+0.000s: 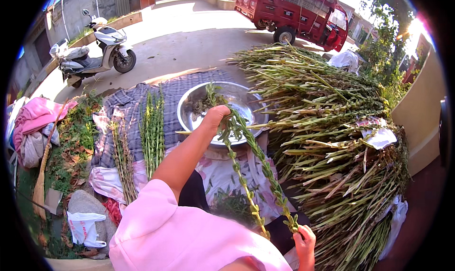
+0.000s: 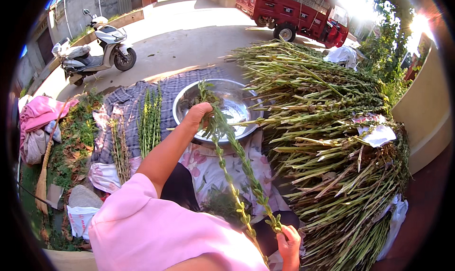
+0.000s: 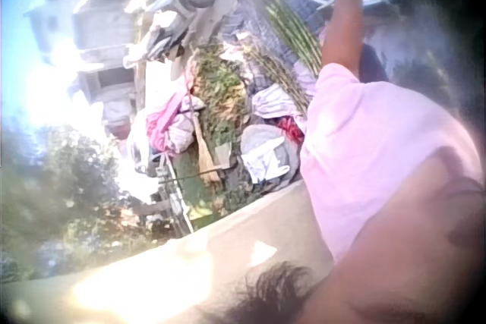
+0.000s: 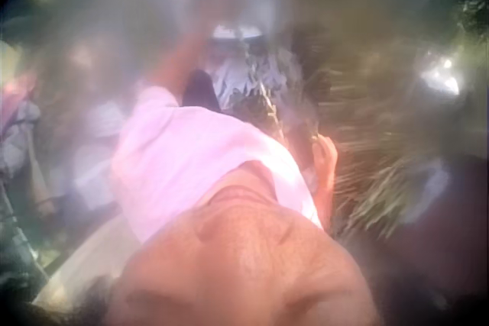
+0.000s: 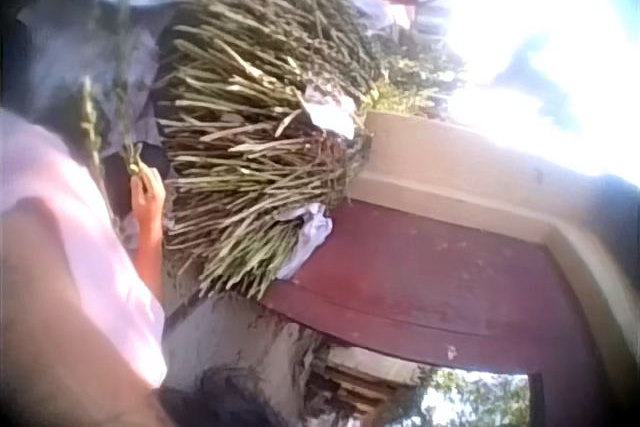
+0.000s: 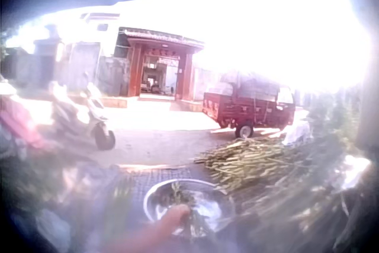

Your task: The person strips small green pods or buds from long stalks by hand and places the stripped stalks onto a pile.

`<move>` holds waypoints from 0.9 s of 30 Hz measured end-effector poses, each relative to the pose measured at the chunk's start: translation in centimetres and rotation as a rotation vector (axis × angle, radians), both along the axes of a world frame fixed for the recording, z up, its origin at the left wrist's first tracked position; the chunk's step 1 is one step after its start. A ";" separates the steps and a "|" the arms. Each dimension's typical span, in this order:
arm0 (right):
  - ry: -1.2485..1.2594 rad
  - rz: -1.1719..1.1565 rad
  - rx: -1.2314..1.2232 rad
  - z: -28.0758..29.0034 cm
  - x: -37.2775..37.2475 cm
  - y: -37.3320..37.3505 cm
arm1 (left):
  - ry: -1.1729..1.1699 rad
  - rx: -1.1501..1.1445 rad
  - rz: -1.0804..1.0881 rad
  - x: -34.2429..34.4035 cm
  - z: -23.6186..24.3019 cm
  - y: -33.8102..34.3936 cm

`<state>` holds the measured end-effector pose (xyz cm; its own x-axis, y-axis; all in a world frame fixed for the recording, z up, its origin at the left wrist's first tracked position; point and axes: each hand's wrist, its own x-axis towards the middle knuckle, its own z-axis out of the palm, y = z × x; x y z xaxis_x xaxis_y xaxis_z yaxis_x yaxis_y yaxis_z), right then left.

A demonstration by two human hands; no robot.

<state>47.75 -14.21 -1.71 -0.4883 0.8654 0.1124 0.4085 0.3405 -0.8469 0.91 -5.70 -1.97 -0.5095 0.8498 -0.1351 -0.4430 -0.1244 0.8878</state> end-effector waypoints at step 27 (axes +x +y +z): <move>-0.080 -0.075 0.178 -1.1 4.4 -1.3 | 0.965 0.180 0.057 6.5 5.1 -0.7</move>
<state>52.11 -15.55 -2.82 -0.4367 0.8695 0.2306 0.5018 0.4483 -0.7397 7.44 -6.42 3.09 -0.3739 0.7877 0.4896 0.4736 -0.2917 0.8310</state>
